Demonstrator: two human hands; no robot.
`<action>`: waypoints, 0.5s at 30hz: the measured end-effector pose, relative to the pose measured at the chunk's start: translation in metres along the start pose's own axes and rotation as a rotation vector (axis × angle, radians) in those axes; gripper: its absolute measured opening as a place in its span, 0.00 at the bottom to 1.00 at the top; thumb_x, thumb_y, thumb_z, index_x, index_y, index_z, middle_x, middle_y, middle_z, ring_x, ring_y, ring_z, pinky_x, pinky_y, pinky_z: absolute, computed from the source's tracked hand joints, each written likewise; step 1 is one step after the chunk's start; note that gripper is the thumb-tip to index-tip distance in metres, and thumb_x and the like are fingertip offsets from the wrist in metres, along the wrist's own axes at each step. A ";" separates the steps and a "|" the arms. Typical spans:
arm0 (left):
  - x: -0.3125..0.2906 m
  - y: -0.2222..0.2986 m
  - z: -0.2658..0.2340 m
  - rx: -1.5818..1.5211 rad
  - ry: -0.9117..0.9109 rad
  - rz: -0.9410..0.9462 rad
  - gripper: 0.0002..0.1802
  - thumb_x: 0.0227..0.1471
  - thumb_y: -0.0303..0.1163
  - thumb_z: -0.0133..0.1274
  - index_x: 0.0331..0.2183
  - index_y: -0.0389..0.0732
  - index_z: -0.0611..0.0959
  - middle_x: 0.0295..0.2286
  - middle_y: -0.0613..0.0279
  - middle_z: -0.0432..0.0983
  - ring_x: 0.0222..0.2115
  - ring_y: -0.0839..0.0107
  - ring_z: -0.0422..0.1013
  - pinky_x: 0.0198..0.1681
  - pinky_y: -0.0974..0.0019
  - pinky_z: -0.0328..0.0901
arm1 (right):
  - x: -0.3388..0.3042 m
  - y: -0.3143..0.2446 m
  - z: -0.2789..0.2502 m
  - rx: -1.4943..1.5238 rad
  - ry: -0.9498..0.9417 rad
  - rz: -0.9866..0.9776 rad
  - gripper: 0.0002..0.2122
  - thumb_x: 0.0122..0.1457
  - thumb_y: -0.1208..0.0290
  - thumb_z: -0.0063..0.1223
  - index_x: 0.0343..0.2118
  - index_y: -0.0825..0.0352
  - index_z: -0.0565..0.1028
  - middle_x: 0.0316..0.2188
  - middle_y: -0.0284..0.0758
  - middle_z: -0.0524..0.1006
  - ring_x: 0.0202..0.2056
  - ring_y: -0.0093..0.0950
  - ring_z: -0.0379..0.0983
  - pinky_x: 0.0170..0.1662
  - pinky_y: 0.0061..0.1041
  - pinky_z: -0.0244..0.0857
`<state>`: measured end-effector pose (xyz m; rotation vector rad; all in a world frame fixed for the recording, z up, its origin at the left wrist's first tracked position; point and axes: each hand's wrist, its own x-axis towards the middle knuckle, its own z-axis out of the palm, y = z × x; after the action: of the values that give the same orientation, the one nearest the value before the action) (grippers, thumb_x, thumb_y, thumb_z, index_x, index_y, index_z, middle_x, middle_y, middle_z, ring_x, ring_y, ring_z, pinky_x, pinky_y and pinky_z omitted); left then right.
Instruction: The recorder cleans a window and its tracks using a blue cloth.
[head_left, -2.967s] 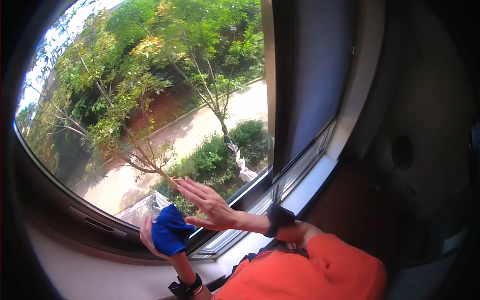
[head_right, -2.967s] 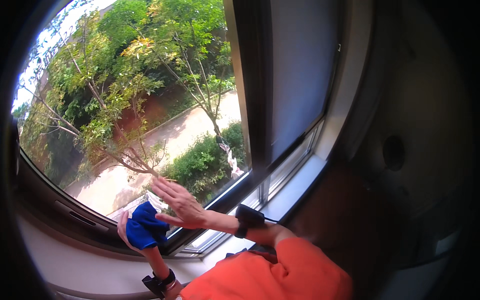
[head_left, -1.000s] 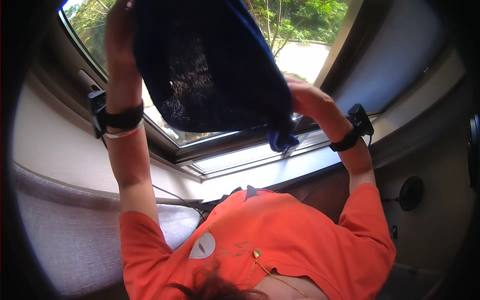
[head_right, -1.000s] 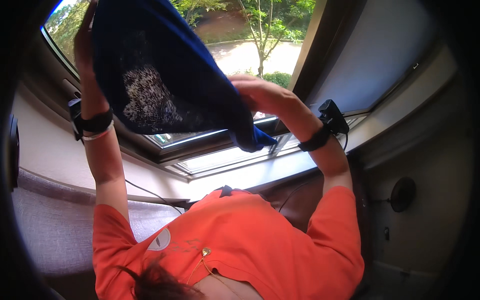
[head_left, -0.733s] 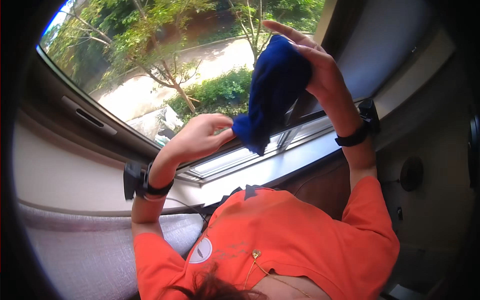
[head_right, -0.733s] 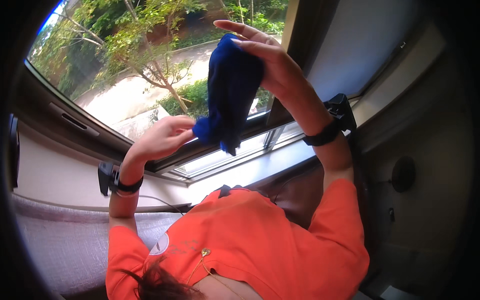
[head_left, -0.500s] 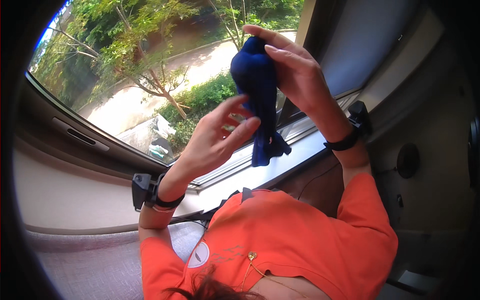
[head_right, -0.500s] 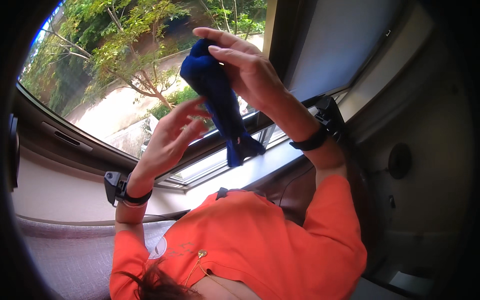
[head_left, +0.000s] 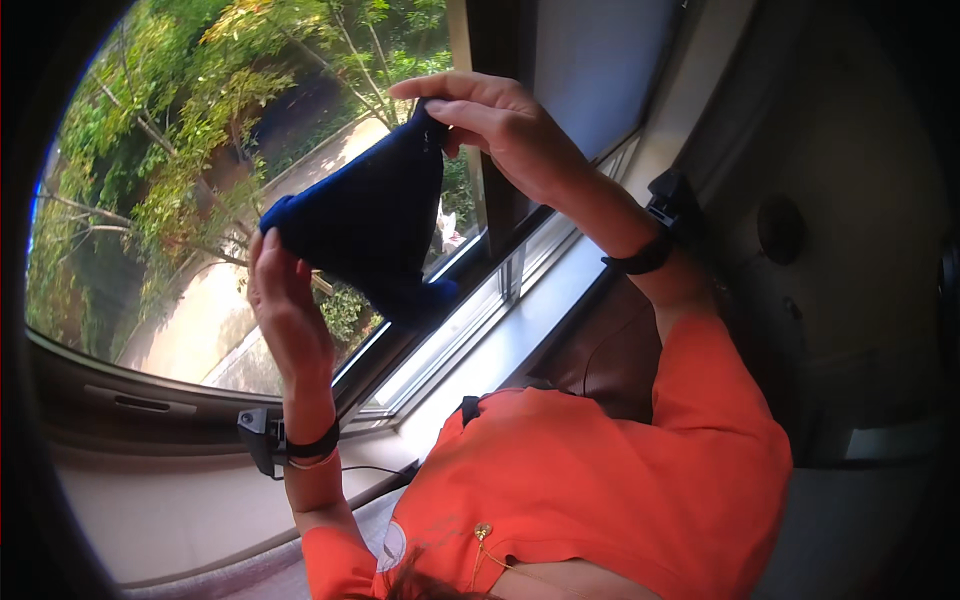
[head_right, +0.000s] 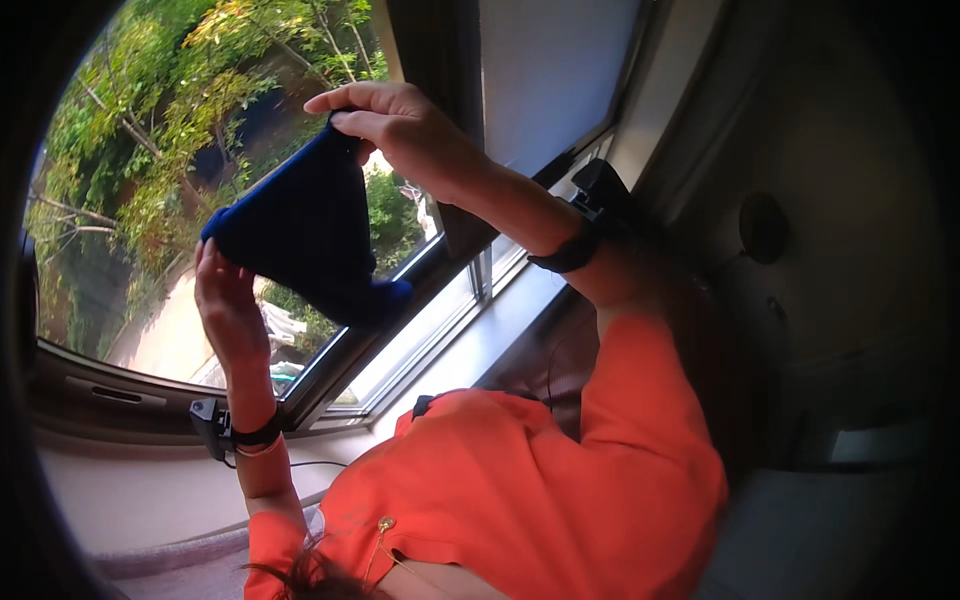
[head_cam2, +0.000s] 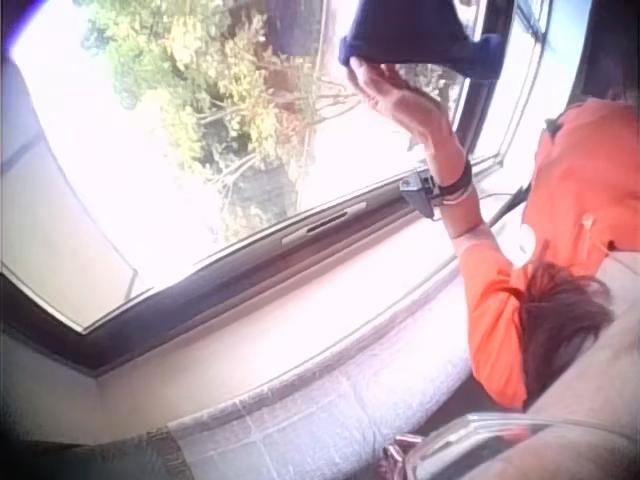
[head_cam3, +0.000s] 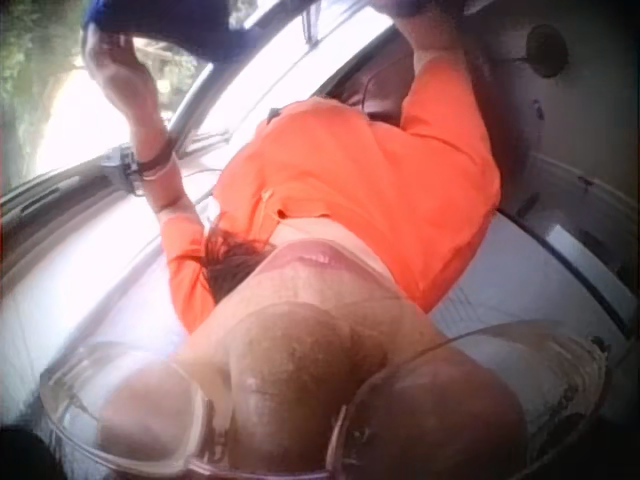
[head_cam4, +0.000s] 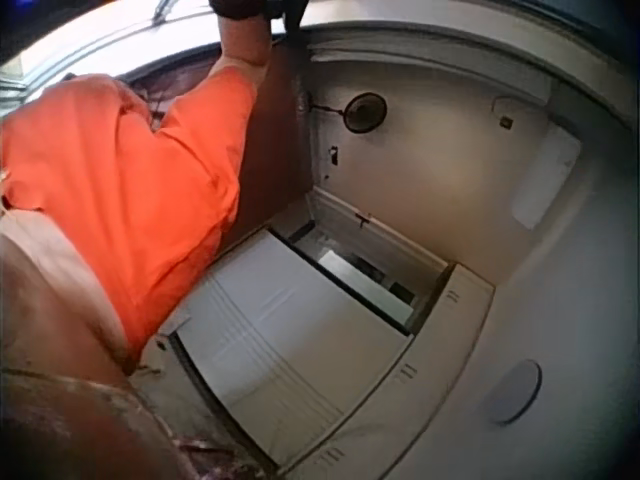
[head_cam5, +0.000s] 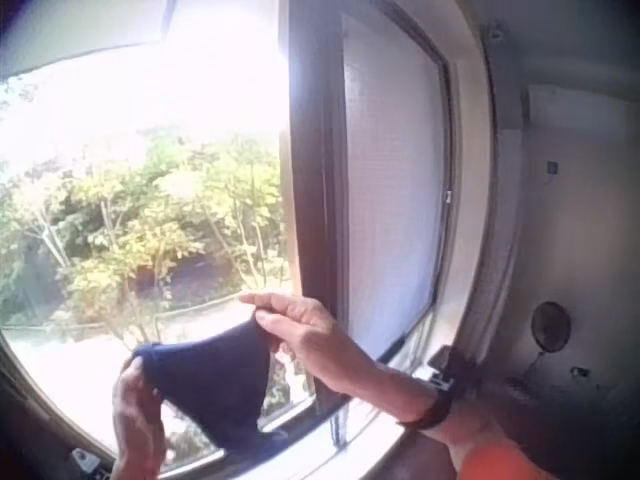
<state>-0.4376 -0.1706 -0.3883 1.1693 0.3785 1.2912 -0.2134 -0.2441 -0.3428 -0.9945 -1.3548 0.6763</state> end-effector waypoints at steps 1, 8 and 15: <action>0.005 0.001 -0.004 -0.089 0.047 0.001 0.15 0.56 0.32 0.42 0.43 0.35 0.73 0.36 0.59 0.73 0.38 0.73 0.70 0.44 0.70 0.62 | 0.000 -0.001 -0.004 0.015 0.002 0.002 0.16 0.56 0.72 0.47 0.48 0.69 0.69 0.30 0.27 0.73 0.32 0.15 0.68 0.37 0.14 0.62; 0.021 0.045 -0.041 0.381 -0.096 0.053 0.04 0.49 0.23 0.52 0.31 0.39 0.76 0.29 0.69 0.68 0.32 0.83 0.65 0.38 0.80 0.58 | -0.004 -0.013 -0.046 -1.122 -0.338 -0.104 0.12 0.47 0.68 0.57 0.34 0.67 0.76 0.35 0.36 0.72 0.36 0.33 0.71 0.42 0.27 0.64; 0.014 0.124 -0.093 0.431 -0.205 -0.123 0.04 0.53 0.30 0.51 0.30 0.42 0.73 0.16 0.73 0.69 0.14 0.87 0.60 0.13 0.84 0.47 | 0.027 -0.043 -0.076 -1.360 -0.291 0.009 0.09 0.52 0.64 0.52 0.27 0.64 0.77 0.19 0.33 0.74 0.25 0.29 0.72 0.30 0.26 0.65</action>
<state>-0.5729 -0.1358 -0.3196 1.5995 0.5860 0.9966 -0.1415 -0.2544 -0.2868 -1.9873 -2.0910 -0.2405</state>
